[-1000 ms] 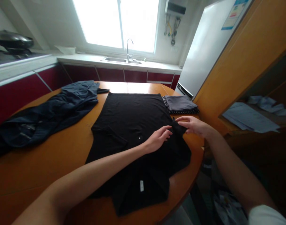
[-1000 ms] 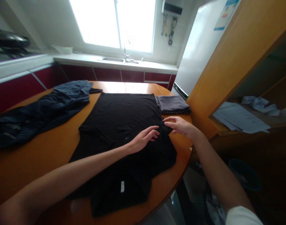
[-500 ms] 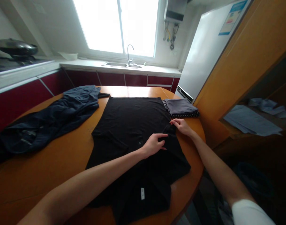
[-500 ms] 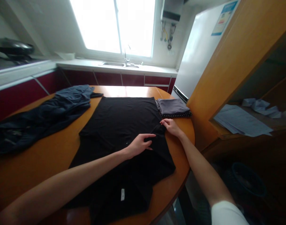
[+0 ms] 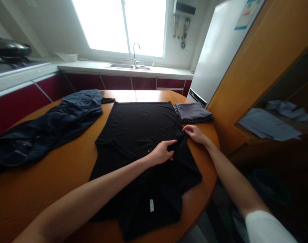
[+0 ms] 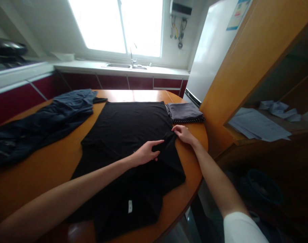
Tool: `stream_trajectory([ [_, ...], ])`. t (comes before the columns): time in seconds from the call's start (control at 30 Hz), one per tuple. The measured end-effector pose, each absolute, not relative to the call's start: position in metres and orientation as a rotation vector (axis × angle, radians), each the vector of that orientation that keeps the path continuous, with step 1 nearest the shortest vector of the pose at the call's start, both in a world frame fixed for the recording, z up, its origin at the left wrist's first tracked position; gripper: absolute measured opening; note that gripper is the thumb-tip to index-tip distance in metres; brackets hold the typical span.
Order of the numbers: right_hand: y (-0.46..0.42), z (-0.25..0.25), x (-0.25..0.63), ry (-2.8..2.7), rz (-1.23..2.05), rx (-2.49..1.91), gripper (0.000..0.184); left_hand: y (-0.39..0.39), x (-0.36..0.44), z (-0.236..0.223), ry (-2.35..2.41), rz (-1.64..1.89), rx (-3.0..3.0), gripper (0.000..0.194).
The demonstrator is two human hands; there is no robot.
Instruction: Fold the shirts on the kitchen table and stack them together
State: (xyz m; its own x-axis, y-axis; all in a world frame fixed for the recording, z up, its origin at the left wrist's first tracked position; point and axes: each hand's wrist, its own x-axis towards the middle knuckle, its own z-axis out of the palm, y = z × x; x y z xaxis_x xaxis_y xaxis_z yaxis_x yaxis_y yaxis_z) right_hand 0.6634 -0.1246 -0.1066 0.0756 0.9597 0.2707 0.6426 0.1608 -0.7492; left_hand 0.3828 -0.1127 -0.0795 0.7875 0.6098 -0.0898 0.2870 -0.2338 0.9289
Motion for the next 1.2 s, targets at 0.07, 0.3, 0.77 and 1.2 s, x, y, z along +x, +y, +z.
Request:
stream_trajectory([
  [0.07, -0.125, -0.105, 0.659, -1.671, 0.381, -1.649, 0.016, -0.111, 0.38, -0.079, 0.703, 0.369, 1.959, 0.064],
  [0.3, -0.128, -0.106, 0.653, -1.742, 0.226, -1.748, 0.019, -0.137, 0.368, -0.068, 0.581, 0.611, 2.711, 0.05],
  [0.77, -0.122, -0.119, 0.65, -1.635, 0.081, -1.851, 0.026, -0.149, 0.369, -0.089, -0.017, 0.22, 2.726, 0.063],
  [1.2, -0.117, -0.121, 0.669, -1.408, 0.19, -1.703, 0.03, -0.121, 0.376, -0.074, 0.851, 0.53, 2.719, 0.034],
])
